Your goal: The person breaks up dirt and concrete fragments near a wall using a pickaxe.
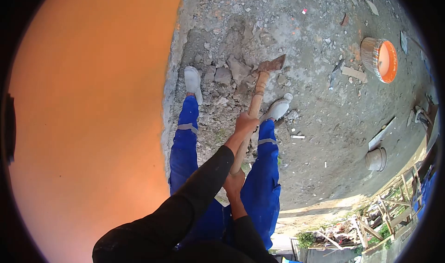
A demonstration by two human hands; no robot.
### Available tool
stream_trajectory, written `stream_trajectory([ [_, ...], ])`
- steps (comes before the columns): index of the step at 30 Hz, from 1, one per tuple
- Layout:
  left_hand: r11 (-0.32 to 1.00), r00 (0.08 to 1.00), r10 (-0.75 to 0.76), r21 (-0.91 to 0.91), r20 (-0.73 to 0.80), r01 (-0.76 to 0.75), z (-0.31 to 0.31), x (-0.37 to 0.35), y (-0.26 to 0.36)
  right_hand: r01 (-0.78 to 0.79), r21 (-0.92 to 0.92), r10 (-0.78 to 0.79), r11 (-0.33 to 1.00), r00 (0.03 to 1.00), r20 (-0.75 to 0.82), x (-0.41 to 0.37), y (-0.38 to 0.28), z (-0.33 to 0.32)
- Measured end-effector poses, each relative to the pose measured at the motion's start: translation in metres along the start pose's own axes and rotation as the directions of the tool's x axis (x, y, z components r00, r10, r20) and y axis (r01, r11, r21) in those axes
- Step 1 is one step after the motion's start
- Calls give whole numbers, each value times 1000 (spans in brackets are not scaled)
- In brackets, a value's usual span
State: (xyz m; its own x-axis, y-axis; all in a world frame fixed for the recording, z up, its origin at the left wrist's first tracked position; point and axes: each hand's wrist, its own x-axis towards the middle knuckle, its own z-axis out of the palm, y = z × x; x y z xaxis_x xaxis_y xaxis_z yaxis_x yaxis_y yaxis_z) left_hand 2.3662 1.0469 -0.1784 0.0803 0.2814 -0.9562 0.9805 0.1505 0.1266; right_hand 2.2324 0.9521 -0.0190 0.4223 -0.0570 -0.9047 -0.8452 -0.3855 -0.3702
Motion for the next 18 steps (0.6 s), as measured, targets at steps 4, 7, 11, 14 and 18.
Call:
stream_trajectory([
  [4,973,973,229,11,17,-229,13,-60,-22,-121,-38,119,992,992,-52,-39,23,-5],
  [7,823,823,568,-38,35,-566,8,-104,57,160,75,-142,984,969,-204,-4,19,-2],
  [11,371,355,928,-201,109,-907,-42,-201,237,394,300,-311,869,906,-287,89,-101,-10],
  [14,-89,-85,995,-70,-56,-994,-83,-268,349,571,397,-465,718,819,-336,101,-298,-12],
  [18,-123,-182,952,238,-245,-963,-91,-247,414,644,624,-675,443,698,-241,118,-451,-9],
])
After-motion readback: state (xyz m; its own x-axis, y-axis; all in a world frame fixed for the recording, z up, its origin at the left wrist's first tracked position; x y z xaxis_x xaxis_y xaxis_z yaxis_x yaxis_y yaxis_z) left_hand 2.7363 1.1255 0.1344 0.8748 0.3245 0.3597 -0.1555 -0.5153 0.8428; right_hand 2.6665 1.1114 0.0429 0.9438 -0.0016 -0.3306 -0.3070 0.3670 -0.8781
